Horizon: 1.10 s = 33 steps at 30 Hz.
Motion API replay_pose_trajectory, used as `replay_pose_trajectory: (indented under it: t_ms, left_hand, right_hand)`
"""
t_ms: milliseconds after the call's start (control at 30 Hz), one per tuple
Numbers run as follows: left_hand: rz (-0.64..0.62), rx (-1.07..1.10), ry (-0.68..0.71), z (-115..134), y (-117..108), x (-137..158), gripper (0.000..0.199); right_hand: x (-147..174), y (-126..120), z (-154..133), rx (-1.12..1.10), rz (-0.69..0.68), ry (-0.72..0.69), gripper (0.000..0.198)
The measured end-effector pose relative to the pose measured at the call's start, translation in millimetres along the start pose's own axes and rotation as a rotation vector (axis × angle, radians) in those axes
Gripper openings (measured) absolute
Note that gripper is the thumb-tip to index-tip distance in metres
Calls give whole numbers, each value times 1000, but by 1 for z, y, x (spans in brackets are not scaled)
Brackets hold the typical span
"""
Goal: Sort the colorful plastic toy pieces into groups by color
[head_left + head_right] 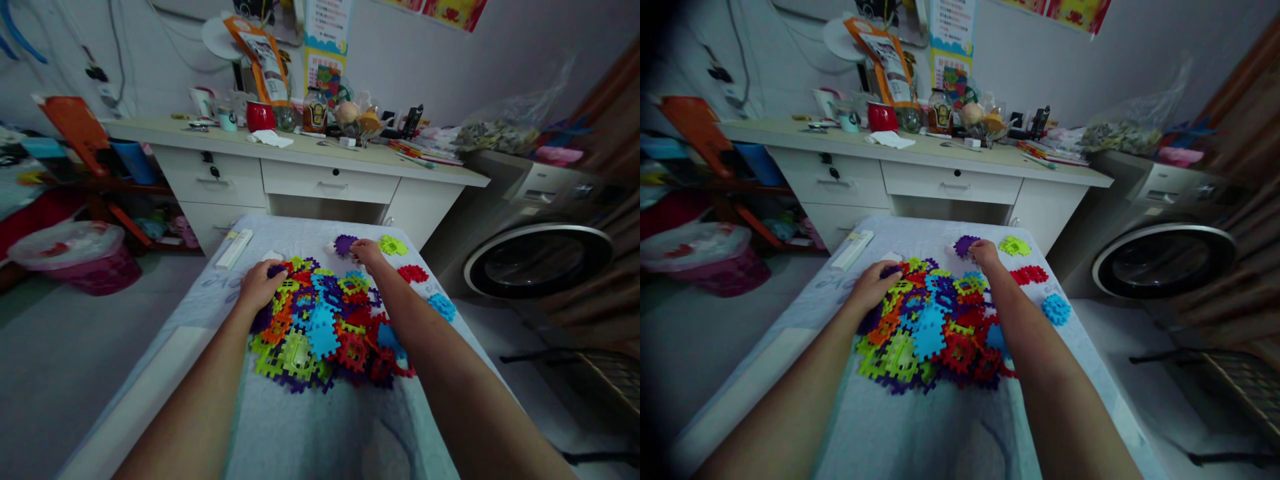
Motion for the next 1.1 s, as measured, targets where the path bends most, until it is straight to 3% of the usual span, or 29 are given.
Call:
replay_pose_trajectory:
  t_ms: [200,433,567,733,933,1100]
  left_hand:
    - [0,2,-6,1,-1,1,35]
    - [-1,2,-10,2,-1,1,33]
    - [-4,3,-10,1,0,2,33]
    - [-9,9,-5,0,1,1,34]
    - [-4,12,-1,2,0,2,34]
    - [-2,12,0,1,0,2,33]
  right_hand:
    - [-4,10,-2,-28,7,-13,14]
    - [24,-27,0,-6,-129,-101,14]
    - [46,-47,9,150,-243,-185,16]
    - [67,-43,18,438,-390,-258,22]
    - [68,-43,19,508,-378,-266,33]
    - [64,-49,16,446,-329,-293,22]
Point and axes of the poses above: each hand's wrist, its own x-axis away from the middle knuckle, its own y-axis out of the palm, z = x × y, the point moved 10 cm from there along -x, towards the middle knuckle
